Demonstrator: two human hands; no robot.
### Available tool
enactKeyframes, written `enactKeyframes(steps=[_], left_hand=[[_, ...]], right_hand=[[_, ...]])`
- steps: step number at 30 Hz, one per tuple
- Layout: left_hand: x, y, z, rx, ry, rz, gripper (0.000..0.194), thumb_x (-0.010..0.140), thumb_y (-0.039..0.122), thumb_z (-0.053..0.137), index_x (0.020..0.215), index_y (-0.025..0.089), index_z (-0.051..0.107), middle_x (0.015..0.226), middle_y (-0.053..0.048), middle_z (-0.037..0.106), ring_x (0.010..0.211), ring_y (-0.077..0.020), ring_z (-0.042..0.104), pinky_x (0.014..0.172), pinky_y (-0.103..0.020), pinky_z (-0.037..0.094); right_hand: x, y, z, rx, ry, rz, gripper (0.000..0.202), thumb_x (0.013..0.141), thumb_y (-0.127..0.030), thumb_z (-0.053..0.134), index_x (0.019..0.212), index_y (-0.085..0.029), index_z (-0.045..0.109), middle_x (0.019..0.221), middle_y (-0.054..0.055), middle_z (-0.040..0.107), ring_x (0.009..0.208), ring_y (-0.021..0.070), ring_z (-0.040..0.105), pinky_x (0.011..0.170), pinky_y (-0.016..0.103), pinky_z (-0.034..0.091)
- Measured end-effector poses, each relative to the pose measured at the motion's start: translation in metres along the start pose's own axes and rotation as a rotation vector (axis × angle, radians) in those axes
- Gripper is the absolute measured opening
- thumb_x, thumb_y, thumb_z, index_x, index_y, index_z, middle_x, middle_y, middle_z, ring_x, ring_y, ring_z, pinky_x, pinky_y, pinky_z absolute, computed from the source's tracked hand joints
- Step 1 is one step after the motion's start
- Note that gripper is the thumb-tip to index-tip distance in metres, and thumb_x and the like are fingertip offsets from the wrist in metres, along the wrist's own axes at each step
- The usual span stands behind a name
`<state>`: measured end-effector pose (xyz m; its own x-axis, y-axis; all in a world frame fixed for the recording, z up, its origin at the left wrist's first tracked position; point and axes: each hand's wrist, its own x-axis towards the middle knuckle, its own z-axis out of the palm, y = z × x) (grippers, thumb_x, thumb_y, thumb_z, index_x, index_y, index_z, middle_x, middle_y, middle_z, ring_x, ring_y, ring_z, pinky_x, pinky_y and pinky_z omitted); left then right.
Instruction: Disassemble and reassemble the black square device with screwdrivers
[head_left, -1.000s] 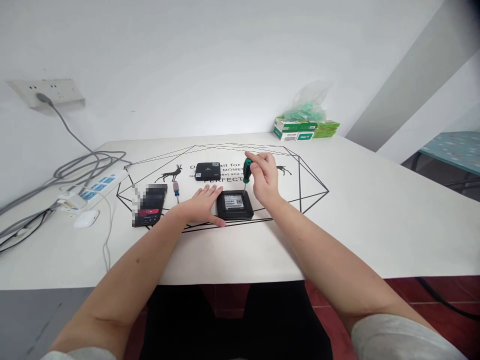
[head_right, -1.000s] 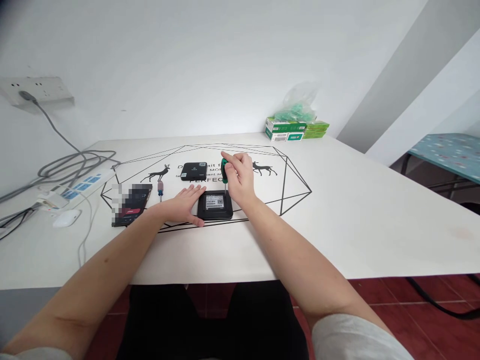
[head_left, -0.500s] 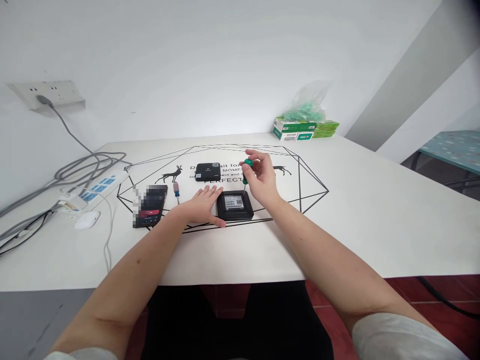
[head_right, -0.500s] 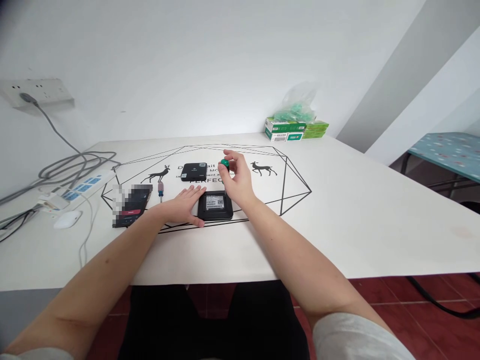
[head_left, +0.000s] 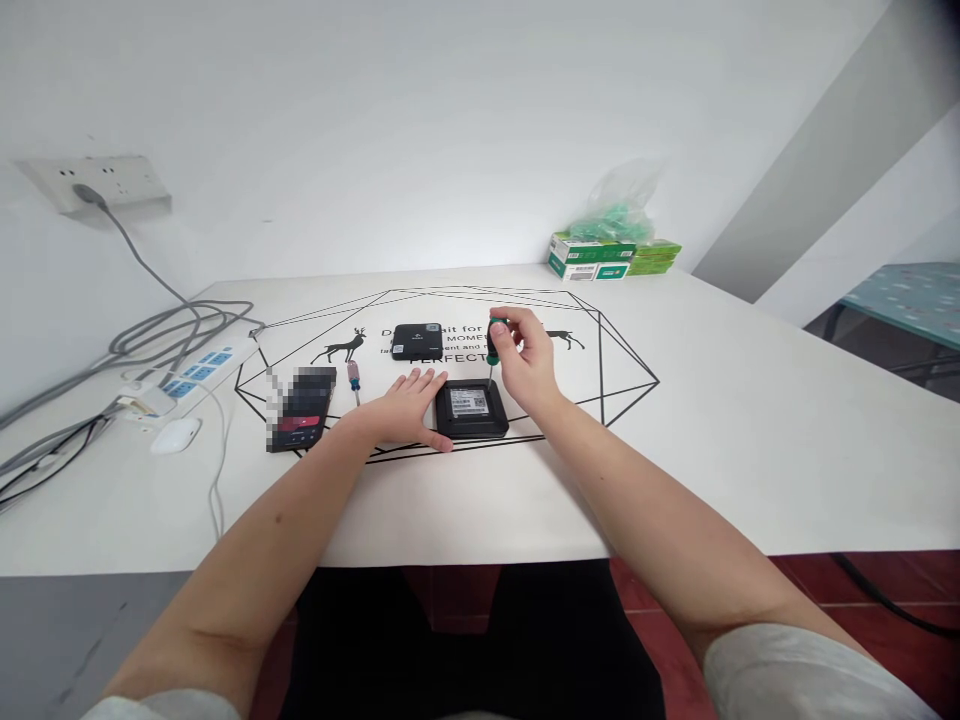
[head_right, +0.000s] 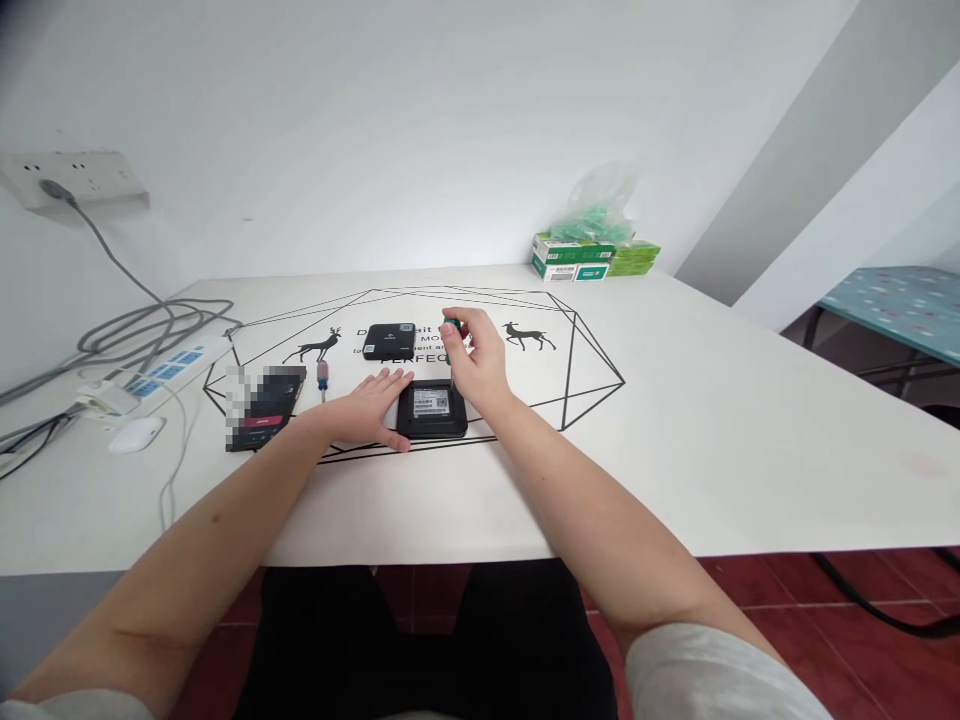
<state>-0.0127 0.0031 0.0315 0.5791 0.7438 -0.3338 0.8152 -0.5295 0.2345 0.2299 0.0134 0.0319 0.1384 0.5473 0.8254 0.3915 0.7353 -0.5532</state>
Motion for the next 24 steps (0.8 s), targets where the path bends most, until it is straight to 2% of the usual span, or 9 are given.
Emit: enactKeyframes(steps=[5,10,14,17,20,24], left_hand=[[0.0003,-0.0002,0.0004,-0.012,0.001,0.010,0.149,0.079,0.098,0.065,0.183,0.021,-0.009,0.189,-0.016,-0.011,0.175,-0.0428,-0.010,0.141,-0.059,0.005],[0.0004,-0.0008,0.0005,-0.010,0.002,0.002,0.150,0.079,0.097,0.066,0.183,0.018,-0.007,0.189,-0.017,-0.010,0.176,-0.0421,-0.010,0.142,-0.057,0.005],[0.0011,-0.0024,0.0014,-0.012,0.006,0.015,0.149,0.079,0.098,0.065,0.183,0.021,-0.009,0.189,-0.017,-0.010,0.176,-0.0427,-0.010,0.141,-0.059,0.005],[0.0014,-0.0029,0.0020,-0.004,0.013,0.020,0.148,0.079,0.098,0.065,0.183,0.021,-0.008,0.189,-0.017,-0.010,0.176,-0.0425,-0.009,0.141,-0.059,0.005],[0.0009,-0.0022,0.0016,-0.002,0.011,0.015,0.149,0.079,0.098,0.065,0.183,0.020,-0.007,0.189,-0.017,-0.009,0.176,-0.0424,-0.009,0.141,-0.058,0.005],[0.0004,-0.0018,0.0009,-0.006,0.012,0.021,0.148,0.080,0.098,0.064,0.183,0.021,-0.008,0.189,-0.016,-0.009,0.176,-0.0427,-0.008,0.141,-0.059,0.006]], right_hand=[[0.0004,-0.0010,-0.0005,-0.022,0.008,-0.047,0.040,0.111,-0.062,0.055,0.118,-0.030,0.078,0.106,0.008,0.076,0.103,0.0262,0.071,0.088,0.047,0.061],[-0.0004,0.0030,-0.0016,-0.022,0.006,-0.057,0.036,0.113,-0.055,0.053,0.122,-0.033,0.079,0.101,0.006,0.070,0.099,0.0250,0.069,0.092,0.050,0.061],[-0.0005,0.0020,-0.0012,-0.035,0.006,-0.069,0.028,0.112,-0.040,0.053,0.121,-0.032,0.078,0.099,0.005,0.069,0.096,0.0247,0.068,0.091,0.050,0.061],[0.0005,-0.0004,-0.0005,-0.071,0.015,-0.065,0.021,0.107,-0.032,0.058,0.118,-0.030,0.075,0.103,0.006,0.068,0.100,0.0251,0.068,0.090,0.049,0.061],[0.0016,-0.0007,0.0007,-0.082,0.028,-0.066,0.014,0.100,-0.030,0.066,0.114,-0.029,0.068,0.109,0.007,0.068,0.104,0.0260,0.067,0.088,0.047,0.061],[0.0004,0.0024,0.0037,0.034,0.025,0.005,0.022,0.096,-0.032,0.072,0.112,-0.030,0.058,0.126,0.009,0.071,0.109,0.0244,0.072,0.088,0.045,0.062]])
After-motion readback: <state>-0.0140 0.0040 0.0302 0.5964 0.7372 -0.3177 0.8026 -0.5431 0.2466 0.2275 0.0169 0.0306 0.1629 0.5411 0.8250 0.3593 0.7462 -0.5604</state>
